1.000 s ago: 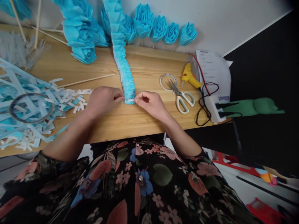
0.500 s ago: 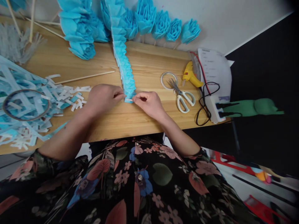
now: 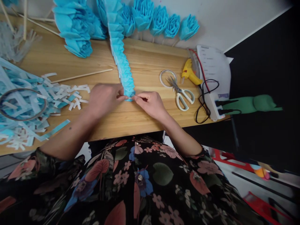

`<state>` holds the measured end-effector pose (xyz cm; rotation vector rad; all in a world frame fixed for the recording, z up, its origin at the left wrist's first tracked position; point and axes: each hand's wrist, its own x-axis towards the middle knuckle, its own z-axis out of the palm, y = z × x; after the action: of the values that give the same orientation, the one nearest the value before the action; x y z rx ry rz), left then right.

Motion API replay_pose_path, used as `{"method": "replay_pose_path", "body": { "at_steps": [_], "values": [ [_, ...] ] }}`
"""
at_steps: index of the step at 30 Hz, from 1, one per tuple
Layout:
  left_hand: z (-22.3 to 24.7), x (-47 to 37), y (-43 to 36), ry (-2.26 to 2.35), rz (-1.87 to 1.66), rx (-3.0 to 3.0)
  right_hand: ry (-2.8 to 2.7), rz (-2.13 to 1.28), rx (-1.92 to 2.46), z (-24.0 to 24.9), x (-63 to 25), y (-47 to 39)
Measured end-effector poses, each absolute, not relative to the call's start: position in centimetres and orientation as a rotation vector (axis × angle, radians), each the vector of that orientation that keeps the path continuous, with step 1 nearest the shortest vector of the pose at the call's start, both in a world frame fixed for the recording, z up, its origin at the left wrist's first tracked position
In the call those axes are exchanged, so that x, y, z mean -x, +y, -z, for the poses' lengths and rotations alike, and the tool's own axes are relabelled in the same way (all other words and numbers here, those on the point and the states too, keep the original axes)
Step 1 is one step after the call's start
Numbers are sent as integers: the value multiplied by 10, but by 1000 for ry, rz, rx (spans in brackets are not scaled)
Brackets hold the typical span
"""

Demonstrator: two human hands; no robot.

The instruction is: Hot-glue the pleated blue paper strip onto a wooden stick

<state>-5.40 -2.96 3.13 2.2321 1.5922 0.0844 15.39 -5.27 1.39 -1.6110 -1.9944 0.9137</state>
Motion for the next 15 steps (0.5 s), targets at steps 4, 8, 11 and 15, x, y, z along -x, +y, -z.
{"method": "replay_pose_path", "body": {
  "at_steps": [4, 8, 11, 15],
  "values": [
    [-24, 55, -29, 1601, -205, -2174, -2018, -868, 1592, -13, -162, -63],
    [-20, 54, -28, 1586, -288, -2133, -2021, -564, 1609, -14, -170, -68],
    [-23, 53, -28, 1616, -228, -2138, -2187, -346, 1518, -12, -172, -71],
    [-23, 52, -28, 1613, -238, -2121, -2434, -189, 1398, -4, -166, -71]
  ]
}}
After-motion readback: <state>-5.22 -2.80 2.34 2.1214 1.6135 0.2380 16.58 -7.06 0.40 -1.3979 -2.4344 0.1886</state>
